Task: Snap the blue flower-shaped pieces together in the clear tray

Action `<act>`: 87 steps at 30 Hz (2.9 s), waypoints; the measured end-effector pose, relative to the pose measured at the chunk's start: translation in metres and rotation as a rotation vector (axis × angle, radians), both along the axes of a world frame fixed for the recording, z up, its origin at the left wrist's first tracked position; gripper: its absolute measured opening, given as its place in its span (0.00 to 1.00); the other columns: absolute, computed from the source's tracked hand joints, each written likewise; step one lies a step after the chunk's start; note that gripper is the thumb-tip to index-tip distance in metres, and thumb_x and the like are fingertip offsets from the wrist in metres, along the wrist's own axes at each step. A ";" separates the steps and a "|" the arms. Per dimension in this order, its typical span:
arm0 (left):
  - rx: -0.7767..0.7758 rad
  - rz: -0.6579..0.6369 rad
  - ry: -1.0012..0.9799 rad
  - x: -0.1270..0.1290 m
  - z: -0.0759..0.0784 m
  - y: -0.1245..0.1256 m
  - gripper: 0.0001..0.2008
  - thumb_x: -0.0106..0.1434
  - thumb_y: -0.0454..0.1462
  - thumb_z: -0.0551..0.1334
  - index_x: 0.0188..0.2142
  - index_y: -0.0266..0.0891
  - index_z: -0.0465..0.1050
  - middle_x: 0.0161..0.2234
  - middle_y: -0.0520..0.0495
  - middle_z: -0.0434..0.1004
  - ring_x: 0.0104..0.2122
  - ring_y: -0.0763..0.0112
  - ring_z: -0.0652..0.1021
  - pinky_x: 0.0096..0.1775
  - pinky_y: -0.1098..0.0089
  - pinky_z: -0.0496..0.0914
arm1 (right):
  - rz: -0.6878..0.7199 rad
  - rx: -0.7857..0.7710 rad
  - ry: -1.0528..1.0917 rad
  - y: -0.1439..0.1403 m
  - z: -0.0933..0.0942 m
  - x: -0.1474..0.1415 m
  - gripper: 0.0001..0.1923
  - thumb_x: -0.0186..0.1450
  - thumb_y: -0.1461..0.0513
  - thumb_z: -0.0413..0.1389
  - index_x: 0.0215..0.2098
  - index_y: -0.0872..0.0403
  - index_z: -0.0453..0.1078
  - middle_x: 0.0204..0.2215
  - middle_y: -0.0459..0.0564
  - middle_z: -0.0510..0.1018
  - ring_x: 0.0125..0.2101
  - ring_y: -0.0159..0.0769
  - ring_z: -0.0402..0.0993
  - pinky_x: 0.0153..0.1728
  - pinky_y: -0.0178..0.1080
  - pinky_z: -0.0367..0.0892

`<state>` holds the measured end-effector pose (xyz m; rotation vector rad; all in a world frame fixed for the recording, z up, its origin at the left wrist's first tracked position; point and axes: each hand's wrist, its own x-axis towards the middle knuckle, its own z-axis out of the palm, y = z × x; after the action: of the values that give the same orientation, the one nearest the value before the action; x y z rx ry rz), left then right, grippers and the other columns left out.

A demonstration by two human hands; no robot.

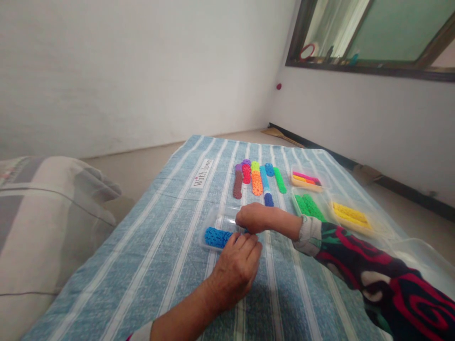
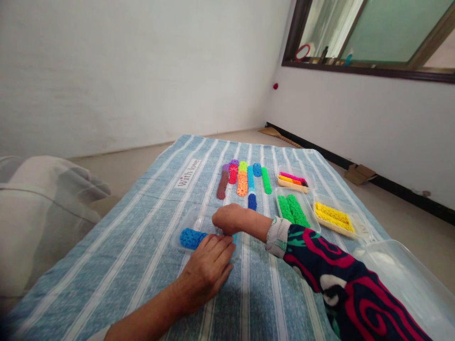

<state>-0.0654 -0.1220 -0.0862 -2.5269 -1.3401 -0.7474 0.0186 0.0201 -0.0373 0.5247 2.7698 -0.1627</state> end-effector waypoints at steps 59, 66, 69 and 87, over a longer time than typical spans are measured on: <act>0.213 -0.079 -0.150 -0.012 -0.007 0.003 0.08 0.63 0.28 0.56 0.41 0.31 0.72 0.40 0.39 0.79 0.43 0.60 0.77 0.46 0.58 0.74 | 0.028 -0.018 0.163 -0.044 0.003 0.054 0.08 0.63 0.70 0.51 0.41 0.59 0.67 0.34 0.53 0.79 0.31 0.36 0.74 0.36 0.38 0.62; 0.154 -0.073 -0.128 -0.013 -0.009 0.003 0.09 0.62 0.28 0.57 0.41 0.31 0.73 0.41 0.39 0.80 0.43 0.59 0.78 0.46 0.57 0.74 | 0.029 -0.040 0.170 -0.040 -0.001 0.056 0.10 0.63 0.70 0.50 0.43 0.59 0.66 0.35 0.54 0.79 0.31 0.37 0.74 0.37 0.39 0.63; 0.161 -0.077 -0.157 -0.013 -0.007 0.003 0.11 0.63 0.28 0.56 0.43 0.32 0.73 0.40 0.39 0.80 0.42 0.61 0.78 0.45 0.59 0.74 | 0.015 -0.137 0.197 -0.036 0.005 0.058 0.09 0.63 0.68 0.53 0.42 0.58 0.67 0.34 0.52 0.79 0.34 0.37 0.74 0.35 0.37 0.62; 0.085 -0.007 -0.182 -0.020 0.001 -0.002 0.09 0.62 0.32 0.58 0.42 0.33 0.70 0.38 0.39 0.79 0.41 0.57 0.77 0.43 0.56 0.73 | -0.065 -0.233 0.220 -0.034 0.006 0.056 0.10 0.68 0.61 0.55 0.42 0.59 0.74 0.36 0.55 0.81 0.35 0.37 0.75 0.34 0.35 0.61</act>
<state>-0.0854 -0.1235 -0.0855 -2.4477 -1.3228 -1.0353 0.0747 -0.0137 -0.0313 0.5659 2.8910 -0.5826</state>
